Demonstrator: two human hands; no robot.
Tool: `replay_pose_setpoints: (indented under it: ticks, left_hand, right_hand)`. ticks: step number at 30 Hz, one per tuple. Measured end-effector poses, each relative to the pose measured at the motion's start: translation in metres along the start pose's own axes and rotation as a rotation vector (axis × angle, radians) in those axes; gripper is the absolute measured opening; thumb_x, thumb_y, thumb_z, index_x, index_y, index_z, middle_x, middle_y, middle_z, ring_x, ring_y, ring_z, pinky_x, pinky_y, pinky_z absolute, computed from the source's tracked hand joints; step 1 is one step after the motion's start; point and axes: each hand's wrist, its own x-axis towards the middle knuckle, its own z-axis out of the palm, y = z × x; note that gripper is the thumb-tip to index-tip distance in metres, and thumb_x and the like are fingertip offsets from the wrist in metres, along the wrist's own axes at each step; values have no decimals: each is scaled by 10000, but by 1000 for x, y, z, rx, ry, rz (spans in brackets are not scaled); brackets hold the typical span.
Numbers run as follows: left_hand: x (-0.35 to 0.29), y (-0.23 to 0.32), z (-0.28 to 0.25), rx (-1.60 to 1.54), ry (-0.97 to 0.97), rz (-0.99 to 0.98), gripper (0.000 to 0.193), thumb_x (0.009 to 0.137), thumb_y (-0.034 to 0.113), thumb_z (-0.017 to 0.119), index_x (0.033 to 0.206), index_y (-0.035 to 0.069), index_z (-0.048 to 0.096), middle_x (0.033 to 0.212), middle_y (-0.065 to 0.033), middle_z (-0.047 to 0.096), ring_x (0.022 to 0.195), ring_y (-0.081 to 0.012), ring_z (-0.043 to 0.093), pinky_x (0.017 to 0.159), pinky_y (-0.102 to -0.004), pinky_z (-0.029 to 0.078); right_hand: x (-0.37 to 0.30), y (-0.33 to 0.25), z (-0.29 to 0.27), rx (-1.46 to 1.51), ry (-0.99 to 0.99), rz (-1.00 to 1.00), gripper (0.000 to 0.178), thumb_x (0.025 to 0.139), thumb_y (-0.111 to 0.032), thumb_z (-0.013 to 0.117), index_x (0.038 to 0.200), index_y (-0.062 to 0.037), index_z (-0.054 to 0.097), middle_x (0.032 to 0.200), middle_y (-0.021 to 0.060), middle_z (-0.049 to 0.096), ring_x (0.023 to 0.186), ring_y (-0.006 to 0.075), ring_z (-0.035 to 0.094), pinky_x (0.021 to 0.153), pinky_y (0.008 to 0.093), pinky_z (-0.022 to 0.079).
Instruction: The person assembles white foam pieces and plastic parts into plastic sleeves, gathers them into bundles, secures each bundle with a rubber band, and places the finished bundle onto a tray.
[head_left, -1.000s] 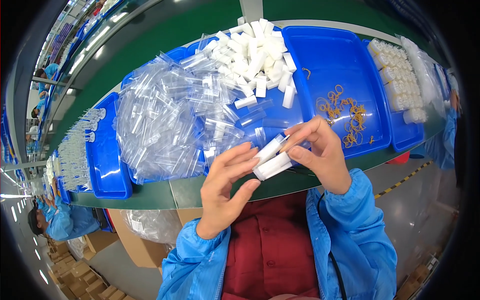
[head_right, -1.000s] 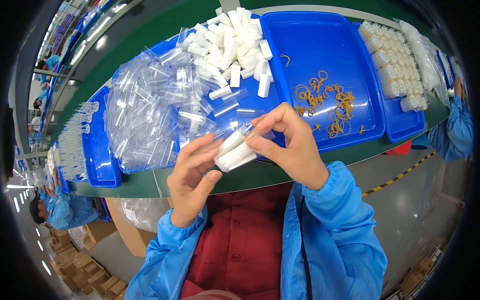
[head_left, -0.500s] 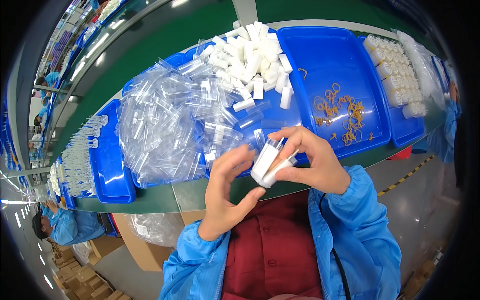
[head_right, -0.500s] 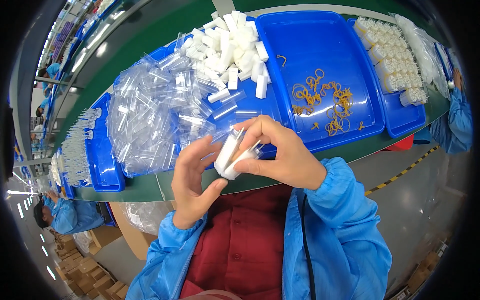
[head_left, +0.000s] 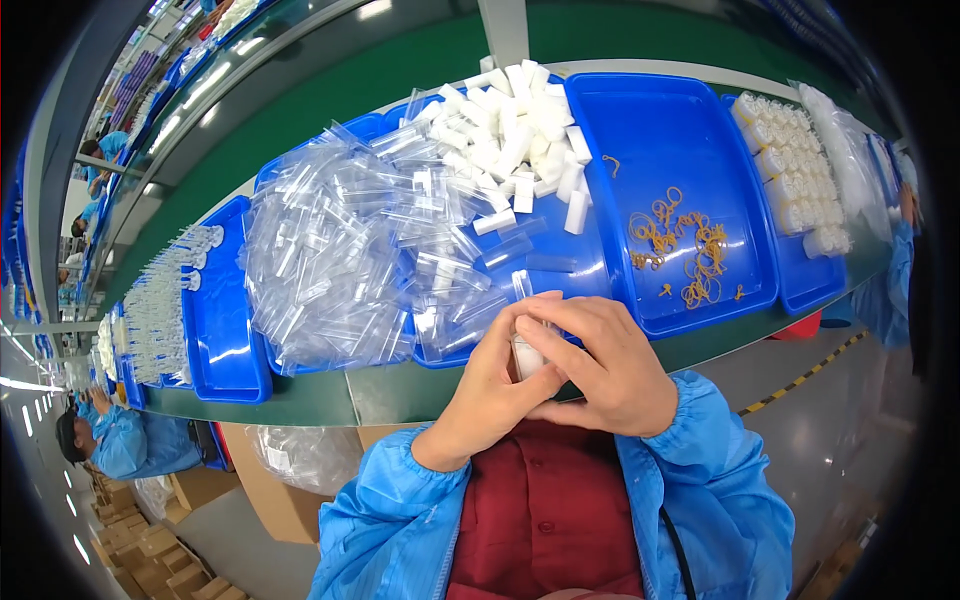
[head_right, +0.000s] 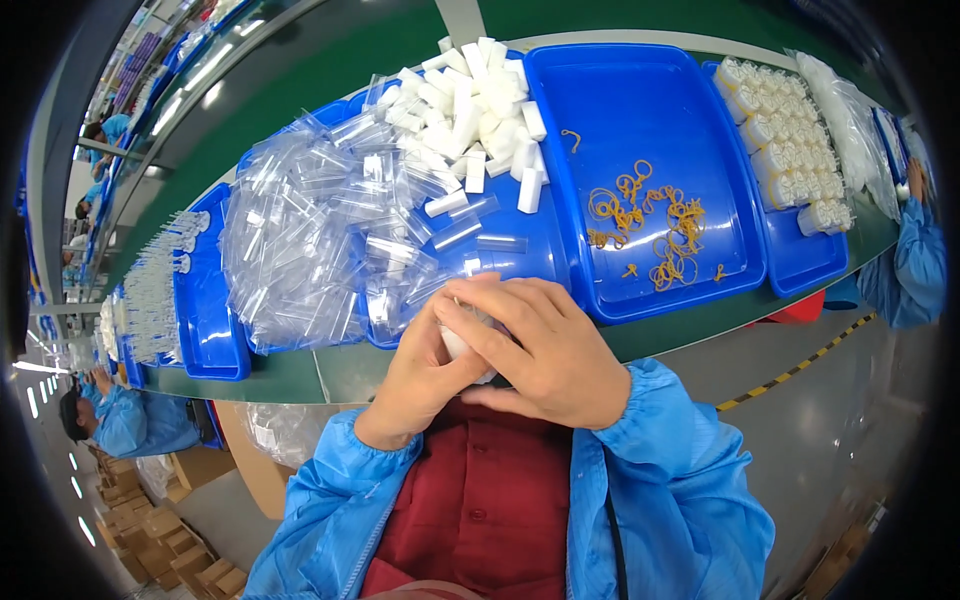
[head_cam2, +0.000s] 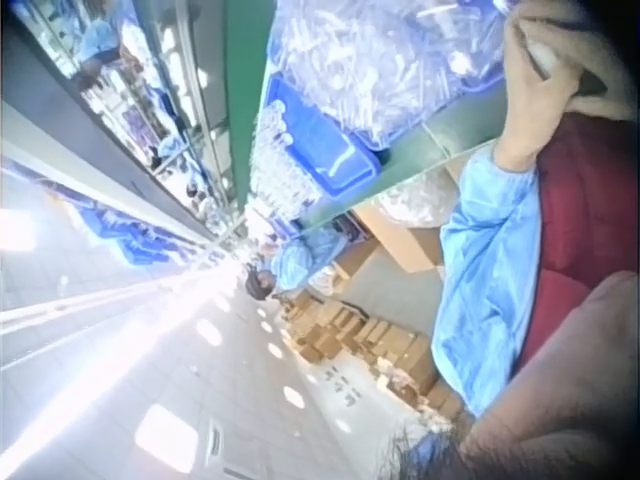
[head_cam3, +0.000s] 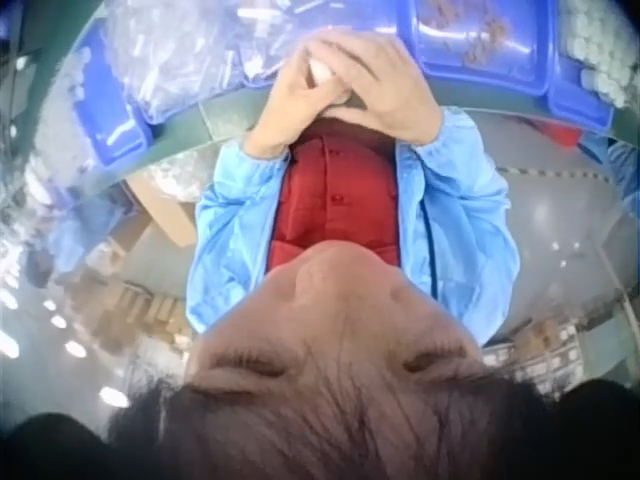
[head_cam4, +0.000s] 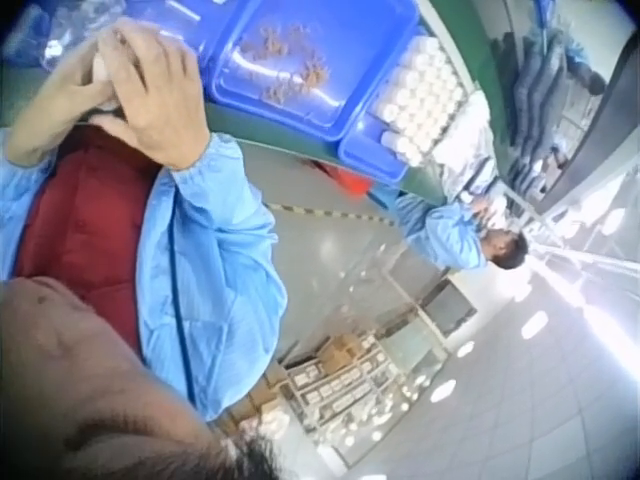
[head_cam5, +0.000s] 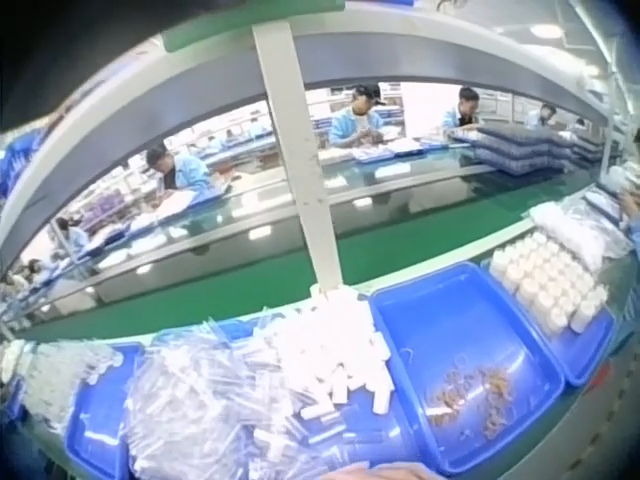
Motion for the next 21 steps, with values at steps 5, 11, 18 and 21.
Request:
replay_pose_setpoints:
  ticks: [5,11,18,21]
  left_hand:
    - [-1,-6,-8,-271,-122,-159,578,917,87,700,1416,19,417,1288,-108,562,1168,-184,581,975,-330,506]
    - [-8,-23,-7,-521,-233,-238,386,861,171,741,1184,53,567,1002,-61,606,937,-155,613,792,-277,519]
    - [-6,-32,6,-648,-300,-231,345,854,175,747,1135,61,582,975,-48,592,921,-162,595,795,-291,510]
    - [-5,-34,3,-662,-293,-214,307,850,116,747,1093,53,570,968,-60,603,916,-174,619,821,-316,522]
  right_hand:
    - [-9,8,3,77,71,-2,750,656,-278,852,1308,-30,578,1323,143,582,1069,297,621,845,389,509]
    - [0,0,8,196,240,-4,636,617,-201,864,1193,-15,671,1177,137,679,900,285,680,751,370,525]
    - [-15,8,7,177,207,-47,664,585,-222,871,1179,2,675,1200,141,672,897,289,684,747,377,536]
    - [-15,12,6,188,173,-66,738,596,-319,901,1216,-2,656,1242,147,657,965,303,667,810,397,516]
